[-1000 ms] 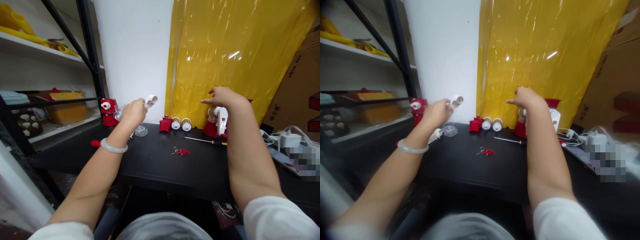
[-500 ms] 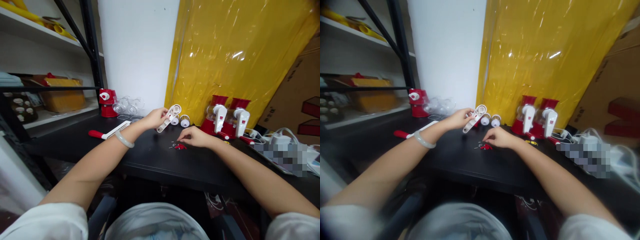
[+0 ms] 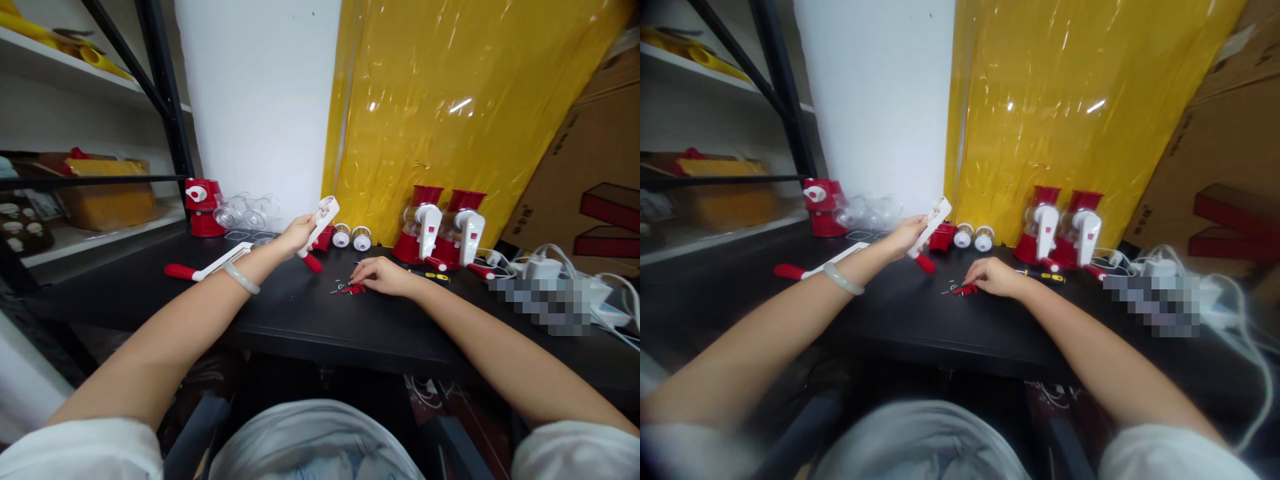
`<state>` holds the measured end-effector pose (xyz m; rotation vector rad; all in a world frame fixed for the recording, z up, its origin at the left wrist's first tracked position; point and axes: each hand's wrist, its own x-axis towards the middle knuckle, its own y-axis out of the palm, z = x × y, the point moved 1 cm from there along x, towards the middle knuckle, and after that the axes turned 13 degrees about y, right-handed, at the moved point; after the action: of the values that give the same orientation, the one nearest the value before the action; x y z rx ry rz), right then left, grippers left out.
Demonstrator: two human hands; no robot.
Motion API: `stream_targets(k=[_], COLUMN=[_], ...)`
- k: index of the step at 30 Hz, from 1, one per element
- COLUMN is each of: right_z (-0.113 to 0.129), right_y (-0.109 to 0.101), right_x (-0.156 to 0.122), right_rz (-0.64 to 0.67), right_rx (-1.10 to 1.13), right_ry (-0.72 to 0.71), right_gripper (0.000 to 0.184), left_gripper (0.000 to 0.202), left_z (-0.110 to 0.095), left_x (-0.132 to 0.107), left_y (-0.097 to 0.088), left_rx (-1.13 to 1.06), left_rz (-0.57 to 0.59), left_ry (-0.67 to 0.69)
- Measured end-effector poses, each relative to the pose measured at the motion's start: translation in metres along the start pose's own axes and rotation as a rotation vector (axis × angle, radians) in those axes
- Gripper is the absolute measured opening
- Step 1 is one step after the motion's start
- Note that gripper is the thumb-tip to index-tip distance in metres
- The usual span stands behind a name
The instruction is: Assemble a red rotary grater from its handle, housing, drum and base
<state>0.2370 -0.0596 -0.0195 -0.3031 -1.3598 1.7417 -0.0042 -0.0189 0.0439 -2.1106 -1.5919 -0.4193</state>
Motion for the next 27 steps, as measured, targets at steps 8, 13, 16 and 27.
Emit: stream_targets(k=[8,13,16,27], right_z=[-0.009,-0.012,-0.01,0.037], right_y=[-0.009,-0.013,-0.016,-0.014], right_x=[-0.004,-0.005,-0.005,-0.01], right_rz=[-0.015,-0.137,-0.254,-0.673], right_rx=[-0.098,-0.106,-0.129,-0.268], right_ry=[0.087,0.167,0.19,-0.095], right_gripper=[0.019,0.018,0.02,0.027], left_gripper=[0.03,0.026,0.022,0.041], left_z=[0.011,0.017,0.016,0.004], left_x=[-0.001,-0.003,-0.005,-0.019], left_y=[0.006,0.013,0.016,0.022], left_rx=[0.038,-0.06,-0.198,-0.598], left_rz=[0.026,-0.061,-0.016,0.34], left_ry=[0.044,0.031,0.03,-0.195])
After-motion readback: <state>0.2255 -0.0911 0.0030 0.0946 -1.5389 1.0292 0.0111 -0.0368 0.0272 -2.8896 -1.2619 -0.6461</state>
